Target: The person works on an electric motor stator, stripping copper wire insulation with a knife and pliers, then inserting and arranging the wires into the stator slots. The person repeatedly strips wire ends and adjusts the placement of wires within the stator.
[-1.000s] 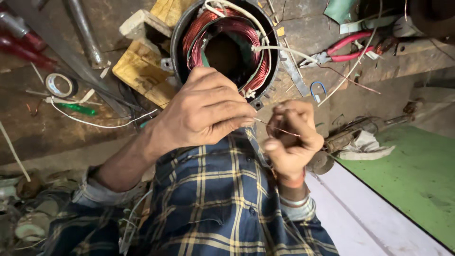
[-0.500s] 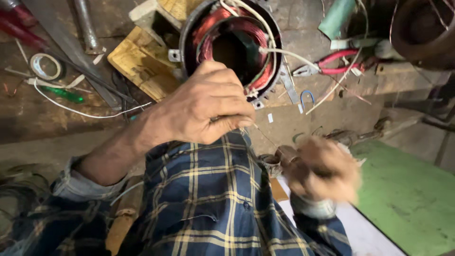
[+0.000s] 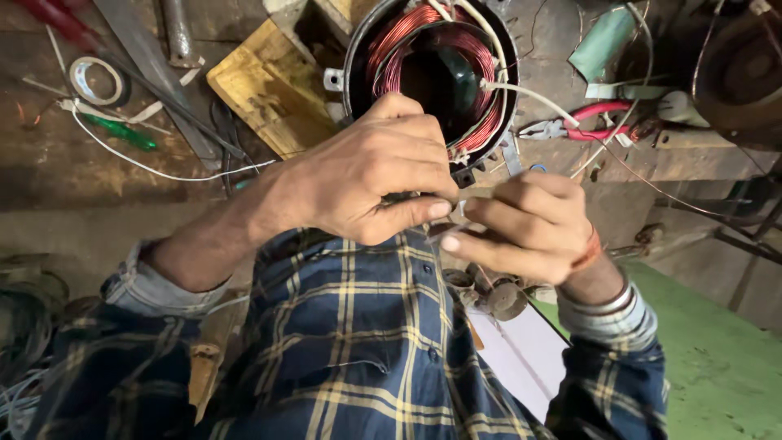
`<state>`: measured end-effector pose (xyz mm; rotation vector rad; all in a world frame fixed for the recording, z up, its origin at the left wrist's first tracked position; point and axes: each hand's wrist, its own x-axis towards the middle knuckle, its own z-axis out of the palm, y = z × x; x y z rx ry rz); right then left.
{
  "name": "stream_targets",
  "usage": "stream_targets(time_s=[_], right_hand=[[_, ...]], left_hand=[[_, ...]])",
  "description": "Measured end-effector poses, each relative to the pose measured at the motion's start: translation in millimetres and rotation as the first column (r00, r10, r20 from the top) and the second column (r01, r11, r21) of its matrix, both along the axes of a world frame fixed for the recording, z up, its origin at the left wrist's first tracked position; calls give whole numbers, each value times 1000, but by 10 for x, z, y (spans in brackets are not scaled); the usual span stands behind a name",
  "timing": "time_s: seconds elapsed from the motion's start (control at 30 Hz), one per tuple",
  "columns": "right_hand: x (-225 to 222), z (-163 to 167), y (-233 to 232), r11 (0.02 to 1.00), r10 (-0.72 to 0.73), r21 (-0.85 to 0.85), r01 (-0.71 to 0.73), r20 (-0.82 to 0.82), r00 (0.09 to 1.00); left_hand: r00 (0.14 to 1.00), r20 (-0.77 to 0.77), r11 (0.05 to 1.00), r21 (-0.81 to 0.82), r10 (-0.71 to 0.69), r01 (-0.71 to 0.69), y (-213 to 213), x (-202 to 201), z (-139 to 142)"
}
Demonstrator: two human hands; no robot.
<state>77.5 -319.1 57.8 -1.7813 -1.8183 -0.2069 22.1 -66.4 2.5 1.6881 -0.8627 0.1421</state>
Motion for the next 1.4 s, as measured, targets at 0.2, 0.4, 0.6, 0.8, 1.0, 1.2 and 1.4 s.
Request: stream_targets(time_s=[0.2, 0.4, 0.6, 0.8, 1.0, 1.2, 1.4], right_hand=[[121, -104, -47, 990, 142, -30, -140, 73, 987], [-346, 393, -179, 986, -74, -153, 73, -4, 997], [-983, 154, -735, 611, -774, -139, 779, -312, 552], [-1524, -589, -241, 425, -128, -121, 897, -989, -72], [-1436, -497, 416, 451, -192, -155, 879, -979, -74], [-1728, -733, 288, 341, -466, -182, 922, -885, -3], [-1549, 66, -268, 40, -348, 108, 993, -930, 116]], left_hand=[[1000, 23, 1000, 19, 3, -4, -4, -10, -7], [999, 18, 999, 15, 28, -28, -68, -27, -31], [999, 2, 999, 5, 41, -41, -48, -6, -29], [996, 22, 995, 50, 87, -88, -64, -42, -14], [990, 61, 981, 139, 125, -133, -78, -58, 29], [995, 39, 975, 199, 90, -96, -93, -85, -5], [991, 79, 985, 129, 108, -117, -150, -62, -86]])
